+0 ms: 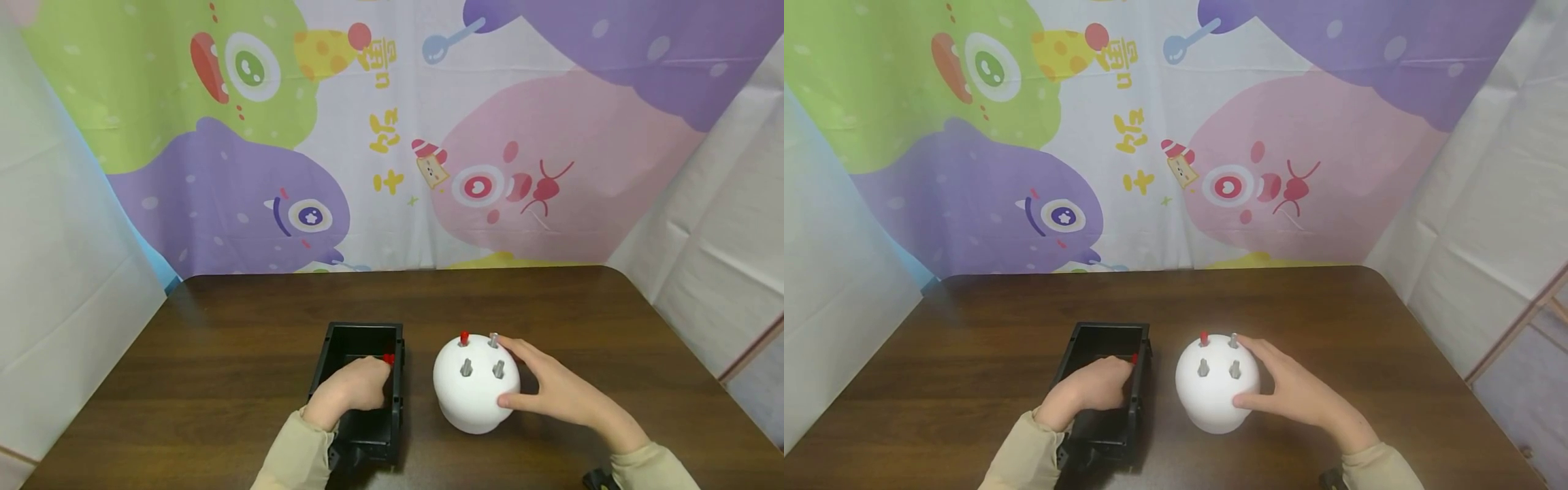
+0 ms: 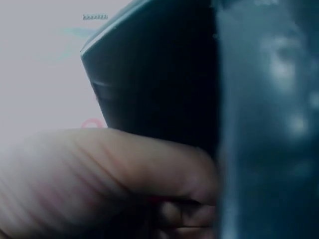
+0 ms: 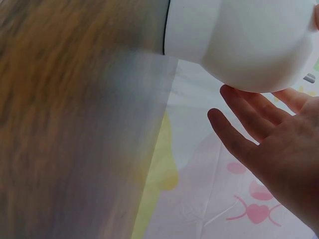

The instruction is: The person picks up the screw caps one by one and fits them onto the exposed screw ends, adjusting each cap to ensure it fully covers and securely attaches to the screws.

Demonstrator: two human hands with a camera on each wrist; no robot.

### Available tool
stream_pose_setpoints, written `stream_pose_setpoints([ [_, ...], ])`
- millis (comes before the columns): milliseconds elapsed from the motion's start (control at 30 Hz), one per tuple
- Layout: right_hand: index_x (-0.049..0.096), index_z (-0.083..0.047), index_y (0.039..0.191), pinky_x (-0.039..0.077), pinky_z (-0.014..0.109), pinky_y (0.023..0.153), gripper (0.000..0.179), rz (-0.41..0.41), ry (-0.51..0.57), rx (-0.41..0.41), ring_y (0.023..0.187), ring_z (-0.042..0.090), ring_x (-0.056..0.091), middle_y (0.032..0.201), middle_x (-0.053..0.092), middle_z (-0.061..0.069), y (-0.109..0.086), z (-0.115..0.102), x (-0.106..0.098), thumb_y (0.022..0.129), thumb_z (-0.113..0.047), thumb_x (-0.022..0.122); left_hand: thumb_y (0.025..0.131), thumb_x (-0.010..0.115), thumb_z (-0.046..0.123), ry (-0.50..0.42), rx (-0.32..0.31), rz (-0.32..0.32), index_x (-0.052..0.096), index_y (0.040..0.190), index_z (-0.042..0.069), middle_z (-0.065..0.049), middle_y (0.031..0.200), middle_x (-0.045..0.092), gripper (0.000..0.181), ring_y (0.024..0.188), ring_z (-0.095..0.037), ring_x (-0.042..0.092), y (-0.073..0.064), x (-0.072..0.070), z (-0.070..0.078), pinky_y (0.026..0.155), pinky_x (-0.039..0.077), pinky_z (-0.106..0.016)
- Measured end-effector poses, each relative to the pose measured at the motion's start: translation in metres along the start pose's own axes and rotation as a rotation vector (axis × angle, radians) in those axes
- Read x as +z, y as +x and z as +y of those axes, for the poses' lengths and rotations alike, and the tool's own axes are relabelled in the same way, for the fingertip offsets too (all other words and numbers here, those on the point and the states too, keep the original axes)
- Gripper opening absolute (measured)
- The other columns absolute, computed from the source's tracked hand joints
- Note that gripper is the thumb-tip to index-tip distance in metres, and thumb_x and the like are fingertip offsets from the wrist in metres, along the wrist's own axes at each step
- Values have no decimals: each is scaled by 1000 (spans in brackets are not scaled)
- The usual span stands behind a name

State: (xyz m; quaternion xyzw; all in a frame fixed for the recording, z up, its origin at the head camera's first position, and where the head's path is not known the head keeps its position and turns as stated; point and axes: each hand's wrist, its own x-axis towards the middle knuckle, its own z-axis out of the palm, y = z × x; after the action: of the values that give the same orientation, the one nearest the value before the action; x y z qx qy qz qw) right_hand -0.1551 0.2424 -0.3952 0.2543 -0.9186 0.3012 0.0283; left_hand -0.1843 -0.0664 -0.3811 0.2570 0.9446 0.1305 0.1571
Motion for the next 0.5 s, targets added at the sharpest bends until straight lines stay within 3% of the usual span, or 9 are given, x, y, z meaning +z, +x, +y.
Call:
stream_pose_setpoints([
  [167, 34, -19, 139, 37, 50, 95, 81, 0, 0, -9, 125, 22, 40, 140, 39, 0, 0, 0, 0, 72, -48, 70, 74, 56, -5, -26, 11, 21, 45, 55, 11, 4, 51, 30, 27, 43, -10, 28, -1, -3, -2, 41, 26, -22],
  [267, 34, -19, 139, 37, 50, 94, 81, -1, 7, -11, 125, 22, 41, 140, 39, 0, 1, 0, 0, 72, -47, 71, 74, 57, -5, -49, 6, 24, 55, 70, 6, 3, 54, 36, 12, 44, -10, 31, -2, -5, -4, 43, 29, -22],
  [367, 34, -19, 139, 37, 51, 94, 81, -7, 14, -6, 125, 23, 41, 140, 38, 1, 1, 0, 0, 72, -47, 71, 76, 58, -2, -67, 9, 39, 57, 84, 6, 2, 60, 45, 11, 47, -10, 37, -4, -8, -6, 46, 33, -23],
  [500, 34, -19, 139, 37, 51, 94, 82, -10, 16, -4, 125, 23, 40, 141, 38, 1, 1, 0, 0, 72, -48, 71, 77, 60, 3, -56, 28, 79, 55, 80, 9, 2, 65, 50, 9, 53, -11, 42, -7, -11, -9, 51, 38, -24],
])
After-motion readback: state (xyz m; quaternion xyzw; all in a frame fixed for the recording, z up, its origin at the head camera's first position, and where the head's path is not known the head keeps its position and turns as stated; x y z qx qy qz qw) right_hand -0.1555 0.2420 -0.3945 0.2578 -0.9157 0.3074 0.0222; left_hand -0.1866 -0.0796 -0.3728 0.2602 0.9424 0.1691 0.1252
